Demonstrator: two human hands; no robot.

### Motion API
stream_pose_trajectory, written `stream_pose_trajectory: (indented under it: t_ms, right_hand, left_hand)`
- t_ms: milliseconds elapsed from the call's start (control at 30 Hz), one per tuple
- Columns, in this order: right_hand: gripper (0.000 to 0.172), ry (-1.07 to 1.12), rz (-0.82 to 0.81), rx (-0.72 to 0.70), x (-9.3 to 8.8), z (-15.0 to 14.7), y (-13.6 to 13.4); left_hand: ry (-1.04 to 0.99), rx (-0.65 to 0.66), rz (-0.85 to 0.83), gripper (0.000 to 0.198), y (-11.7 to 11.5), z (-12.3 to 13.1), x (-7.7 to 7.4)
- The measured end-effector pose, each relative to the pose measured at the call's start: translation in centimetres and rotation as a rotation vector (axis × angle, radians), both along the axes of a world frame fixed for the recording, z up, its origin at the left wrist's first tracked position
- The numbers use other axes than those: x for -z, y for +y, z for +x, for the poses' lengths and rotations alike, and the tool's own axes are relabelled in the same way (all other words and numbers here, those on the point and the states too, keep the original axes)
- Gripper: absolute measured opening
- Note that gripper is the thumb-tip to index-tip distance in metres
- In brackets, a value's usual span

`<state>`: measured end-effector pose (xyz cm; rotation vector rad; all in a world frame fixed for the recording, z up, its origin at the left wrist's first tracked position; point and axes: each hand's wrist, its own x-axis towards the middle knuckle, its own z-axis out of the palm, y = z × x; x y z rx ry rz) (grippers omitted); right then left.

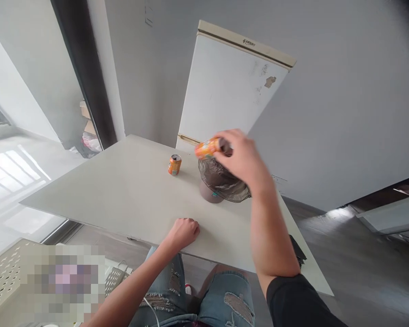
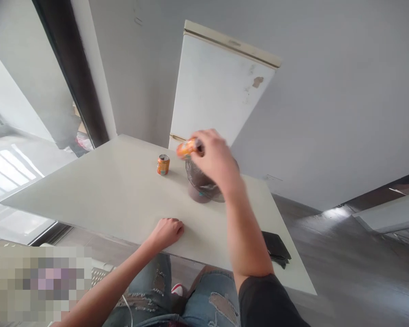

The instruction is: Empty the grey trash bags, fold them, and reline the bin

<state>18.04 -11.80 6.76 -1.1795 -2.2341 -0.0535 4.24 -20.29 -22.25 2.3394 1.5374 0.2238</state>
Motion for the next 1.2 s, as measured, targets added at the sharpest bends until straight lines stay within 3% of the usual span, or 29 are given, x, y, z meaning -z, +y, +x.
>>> stream_pose_trajectory:
  t_ms: [67, 133, 267, 333, 433, 533, 667, 800, 900, 1000, 1200]
  right_hand:
    - [0.036, 0.009, 0.081, 0.168, -2.0, 3.8, 0.3]
    - [0.033, -0.046, 0.034, 0.313, -2.4, 6.5, 1.6]
    - [0.031, -0.245, -0.377, 0.445, -0.1, 8.4, 5.1]
    - [0.033, -0.291, -0.467, 0.457, 1.2, 8.1, 5.9]
    - [0.023, -0.172, -0.258, 0.443, 2.4, 6.0, 5.1]
    - [0.024, -0.013, 0.001, 0.334, 3.8, 1.5, 3.4]
    - [0.028, -0.100, -0.109, 0.015, 7.9, -6.9, 3.9]
    - [0.038, -0.170, -0.286, 0.053, 12.5, -13.1, 8.7]
    - [0.048, -0.180, -0.371, 0.127, 14.2, -14.9, 12.2]
    - [0.045, -0.203, -0.450, 0.146, 14.8, -15.3, 13.7]
    - [0.043, -0.201, -0.422, 0.096, 16.7, -14.8, 11.3]
  left_hand:
    - [0.001, 0.007, -0.003, 0.038, 0.0, 0.0, -0.1]
    - [0.004, 0.007, -0.003, 0.038, 0.0, 0.0, -0.3]
    - [0.005, -0.004, 0.008, 0.036, -0.1, 0.1, -0.4]
    - [0.004, -0.008, 0.011, 0.036, -0.1, 0.1, -0.3]
    - [0.005, -0.008, 0.021, 0.039, -0.2, 0.2, -0.1]
    - [0.001, -0.007, 0.024, 0.038, -0.2, 0.2, 0.1]
    - [0.001, -0.024, -0.013, 0.035, -0.2, 0.2, 0.0]
    - [0.008, -0.011, -0.018, 0.034, -0.2, 0.2, 0.0]
    - [0.005, 0.003, -0.006, 0.033, -0.3, 0.1, 0.1]
    - [-0.003, 0.007, -0.002, 0.034, -0.3, 0.0, 0.1]
    - [0.007, -0.008, -0.035, 0.034, -0.1, 0.0, 0.1]
